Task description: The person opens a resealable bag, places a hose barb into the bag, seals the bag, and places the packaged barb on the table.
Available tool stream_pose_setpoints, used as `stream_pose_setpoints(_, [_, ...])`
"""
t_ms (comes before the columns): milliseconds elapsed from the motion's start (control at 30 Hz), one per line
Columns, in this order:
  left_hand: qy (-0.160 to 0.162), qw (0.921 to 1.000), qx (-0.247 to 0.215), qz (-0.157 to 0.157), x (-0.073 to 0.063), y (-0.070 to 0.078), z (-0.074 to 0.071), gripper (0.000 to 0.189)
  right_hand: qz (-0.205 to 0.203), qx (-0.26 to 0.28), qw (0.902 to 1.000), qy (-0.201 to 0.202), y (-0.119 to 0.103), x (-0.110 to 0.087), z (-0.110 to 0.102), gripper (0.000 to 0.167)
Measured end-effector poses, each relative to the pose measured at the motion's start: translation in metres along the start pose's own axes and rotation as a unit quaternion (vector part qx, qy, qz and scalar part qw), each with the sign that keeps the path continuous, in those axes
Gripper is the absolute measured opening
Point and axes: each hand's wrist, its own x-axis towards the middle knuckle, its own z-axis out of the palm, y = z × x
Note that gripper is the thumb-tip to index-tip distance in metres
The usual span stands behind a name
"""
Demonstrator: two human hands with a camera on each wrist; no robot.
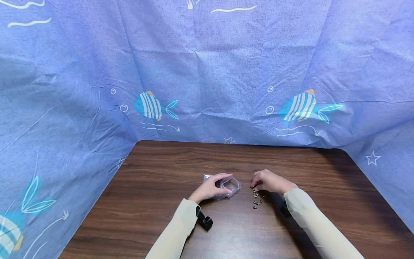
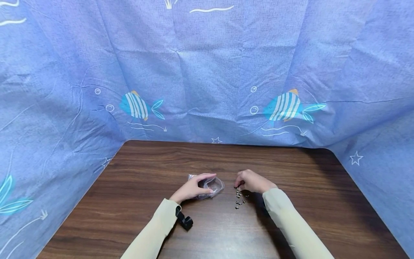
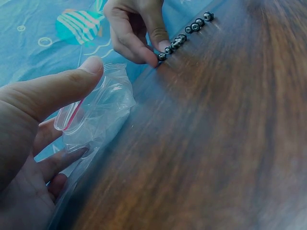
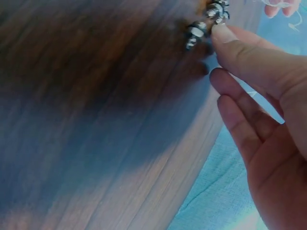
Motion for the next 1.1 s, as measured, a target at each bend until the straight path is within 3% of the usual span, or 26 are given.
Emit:
stream_pose_setpoints(333, [-0.001,1.0,-0.003,-0.004,0.0,0.001,-0.001,0.062,-0.027,-0.038,0.9986,0.026,0.0,0.0,0.003,0.011])
stream_pose_setpoints(700, [-0.001,0.9998,-0.019,-0.004,0.004,0.002,-0.003,0.062,0.027,-0.042,0.9984,0.025,-0.002,0.0,0.002,0.006])
stream_pose_setpoints(1100, [0.003,0.9999,-0.011,-0.007,0.002,0.0,-0.002,0.061,0.038,-0.051,0.9965,0.054,-0.007,0.004,-0.011,0.004])
